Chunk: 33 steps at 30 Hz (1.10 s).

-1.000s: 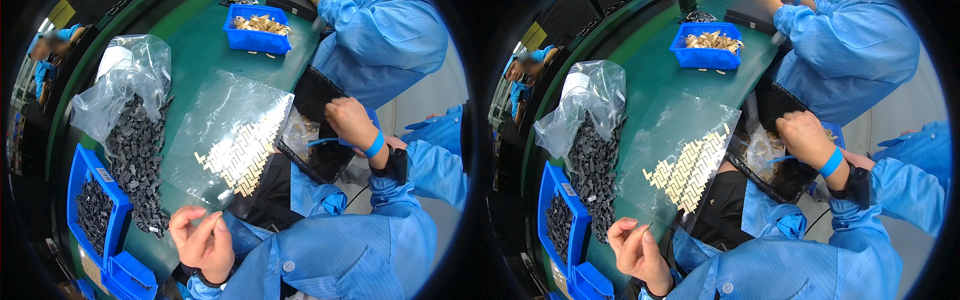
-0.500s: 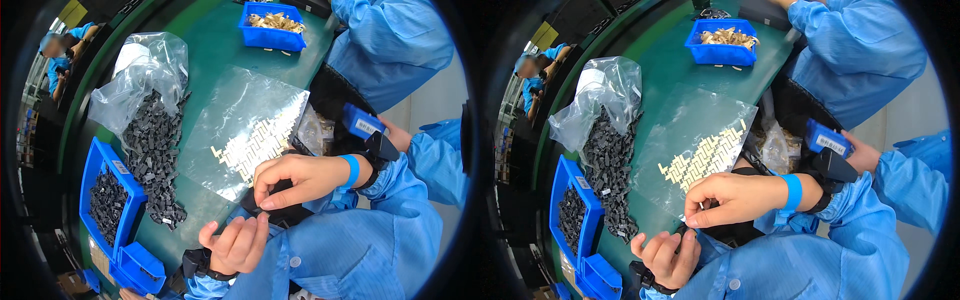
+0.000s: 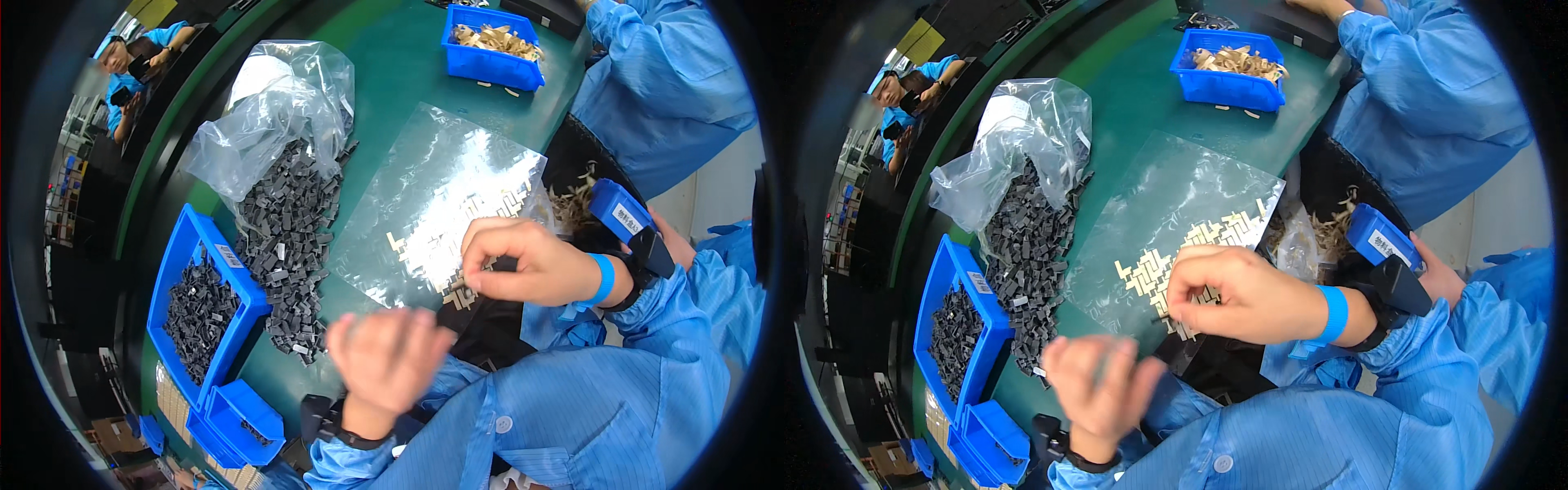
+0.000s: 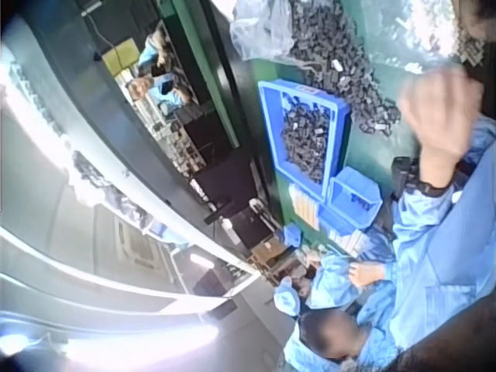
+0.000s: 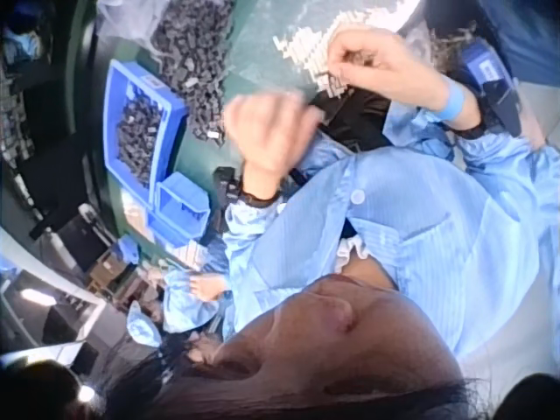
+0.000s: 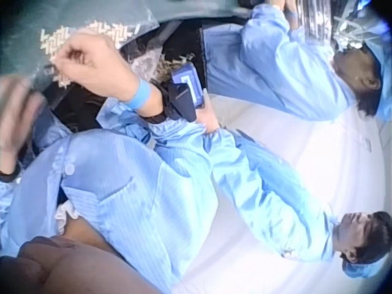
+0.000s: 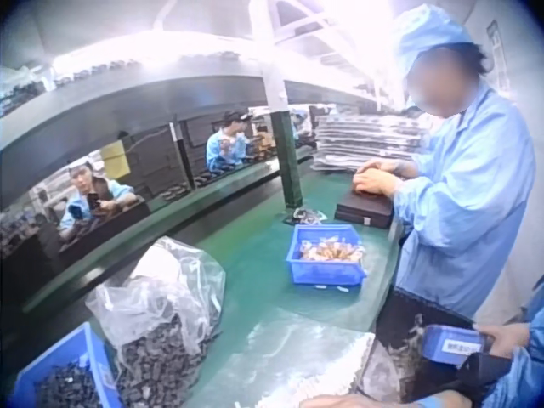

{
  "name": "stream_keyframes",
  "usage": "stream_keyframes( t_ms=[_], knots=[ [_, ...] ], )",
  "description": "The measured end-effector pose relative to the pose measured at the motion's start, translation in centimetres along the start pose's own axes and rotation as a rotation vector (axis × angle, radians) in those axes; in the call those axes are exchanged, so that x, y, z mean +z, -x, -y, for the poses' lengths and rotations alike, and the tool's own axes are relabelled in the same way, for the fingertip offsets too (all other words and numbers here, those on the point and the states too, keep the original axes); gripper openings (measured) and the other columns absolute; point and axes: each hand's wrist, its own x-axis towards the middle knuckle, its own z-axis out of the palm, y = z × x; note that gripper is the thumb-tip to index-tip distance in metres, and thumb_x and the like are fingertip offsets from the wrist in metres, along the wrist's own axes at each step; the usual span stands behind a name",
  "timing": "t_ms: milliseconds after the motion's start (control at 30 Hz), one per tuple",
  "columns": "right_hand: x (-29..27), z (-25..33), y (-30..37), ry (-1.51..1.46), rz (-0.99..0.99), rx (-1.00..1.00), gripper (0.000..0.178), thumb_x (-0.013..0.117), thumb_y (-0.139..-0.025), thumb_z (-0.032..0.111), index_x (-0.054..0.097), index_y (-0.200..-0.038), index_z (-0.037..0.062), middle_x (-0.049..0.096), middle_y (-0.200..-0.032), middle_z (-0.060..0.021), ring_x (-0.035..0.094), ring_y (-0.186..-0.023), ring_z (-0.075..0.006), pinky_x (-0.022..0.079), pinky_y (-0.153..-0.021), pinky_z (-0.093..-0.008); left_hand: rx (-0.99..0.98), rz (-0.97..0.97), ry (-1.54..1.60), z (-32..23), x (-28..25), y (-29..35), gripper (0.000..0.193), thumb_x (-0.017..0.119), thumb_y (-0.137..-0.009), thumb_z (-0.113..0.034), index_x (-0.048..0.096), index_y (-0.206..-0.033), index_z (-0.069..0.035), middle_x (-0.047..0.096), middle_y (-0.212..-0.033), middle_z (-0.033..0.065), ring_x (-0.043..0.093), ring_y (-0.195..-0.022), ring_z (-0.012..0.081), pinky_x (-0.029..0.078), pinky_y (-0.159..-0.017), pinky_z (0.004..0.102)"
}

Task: Assembling small electronic components by fitting gold connectors into black plastic housings at a factory workstation.

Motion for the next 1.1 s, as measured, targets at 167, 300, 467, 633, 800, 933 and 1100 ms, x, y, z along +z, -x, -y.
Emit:
stream_keyframes(
  t_ms=[167, 300, 467, 633, 800, 933, 1100],
  knots=[
    [0.0, 0.0, 0.5, -0.037, -0.001, -0.009, 0.005, 0.059, -0.077, 0.004, 0.056, -0.077, 0.0009, 0.055, -0.078, -0.0066, 0.053, -0.076, -0.0176, 0.041, -0.069, -0.0285, -0.337, 0.04, -0.282, 6.8, -0.1, -0.1, 0.023, 0.068, -0.066, -0.003, 0.062, -0.089, -0.001, 0.054, -0.085, 0.0102, 0.051, -0.077, 0.0258, 0.039, -0.072, 0.0345],
    [0.2, -0.4, 0.8, -0.054, -0.024, -0.008, 0.005, 0.059, -0.077, 0.004, 0.056, -0.077, 0.0009, 0.055, -0.078, -0.0065, 0.053, -0.076, -0.0173, 0.041, -0.069, -0.0283, -0.371, 0.145, -0.295, 8.2, 0.8, -0.2, 0.017, 0.067, -0.065, -0.002, 0.063, -0.081, 0.0, 0.055, -0.082, 0.0095, 0.051, -0.076, 0.0256, 0.04, -0.069, 0.0344],
    [0.3, -0.5, 1.7, -0.028, -0.177, 0.059, 0.005, 0.059, -0.077, 0.005, 0.056, -0.077, 0.0009, 0.055, -0.078, -0.0063, 0.053, -0.076, -0.0169, 0.041, -0.069, -0.028, -0.353, 0.021, -0.152, 9.1, 0.8, -0.3, 0.009, 0.065, -0.066, -0.001, 0.063, -0.075, 0.0, 0.056, -0.079, 0.0118, 0.053, -0.07, 0.0278, 0.042, -0.061, 0.0362],
    [2.3, -1.9, 0.6, 0.015, -0.348, 0.129, 0.005, 0.06, -0.077, 0.005, 0.056, -0.077, 0.0009, 0.054, -0.078, -0.0062, 0.053, -0.076, -0.0166, 0.041, -0.069, -0.0278, -0.528, -0.073, 0.044, 10.0, -0.8, 0.7, 0.01, 0.061, -0.074, 0.002, 0.062, -0.083, 0.004, 0.059, -0.083, 0.0125, 0.056, -0.073, 0.0219, 0.044, -0.066, 0.0276],
    [2.9, -1.5, 0.2, -0.006, -0.4, 0.127, 0.006, 0.06, -0.077, 0.005, 0.056, -0.077, 0.0008, 0.054, -0.078, -0.006, 0.053, -0.076, -0.0163, 0.041, -0.069, -0.0275, -0.917, -0.403, 0.506, 8.4, -2.4, 0.5, 0.014, 0.056, -0.082, 0.0, 0.06, -0.095, 0.004, 0.061, -0.09, 0.0126, 0.057, -0.078, 0.0135, 0.045, -0.067, 0.0219],
    [3.0, -0.7, -0.7, -0.064, -0.32, 0.086, 0.006, 0.06, -0.077, 0.005, 0.056, -0.077, 0.0008, 0.054, -0.078, -0.0059, 0.053, -0.076, -0.016, 0.041, -0.069, -0.0273, -1.035, -0.461, 1.369, 3.2, -2.3, 0.8, 0.037, 0.053, -0.084, -0.004, 0.045, -0.12, -0.001, 0.057, -0.095, 0.0119, 0.055, -0.08, 0.0145, 0.047, -0.067, 0.0252],
    [3.5, -0.1, -0.8, -0.162, -0.131, 0.012, 0.006, 0.061, -0.077, 0.005, 0.056, -0.078, 0.0008, 0.054, -0.079, -0.0057, 0.053, -0.076, -0.0156, 0.041, -0.069, -0.0271, -1.166, -0.228, 2.009, -3.3, -0.6, -2.2, 0.033, 0.048, -0.088, -0.006, 0.046, -0.121, -0.003, 0.058, -0.101, 0.0112, 0.056, -0.088, 0.0183, 0.046, -0.079, 0.0324]
  ],
)
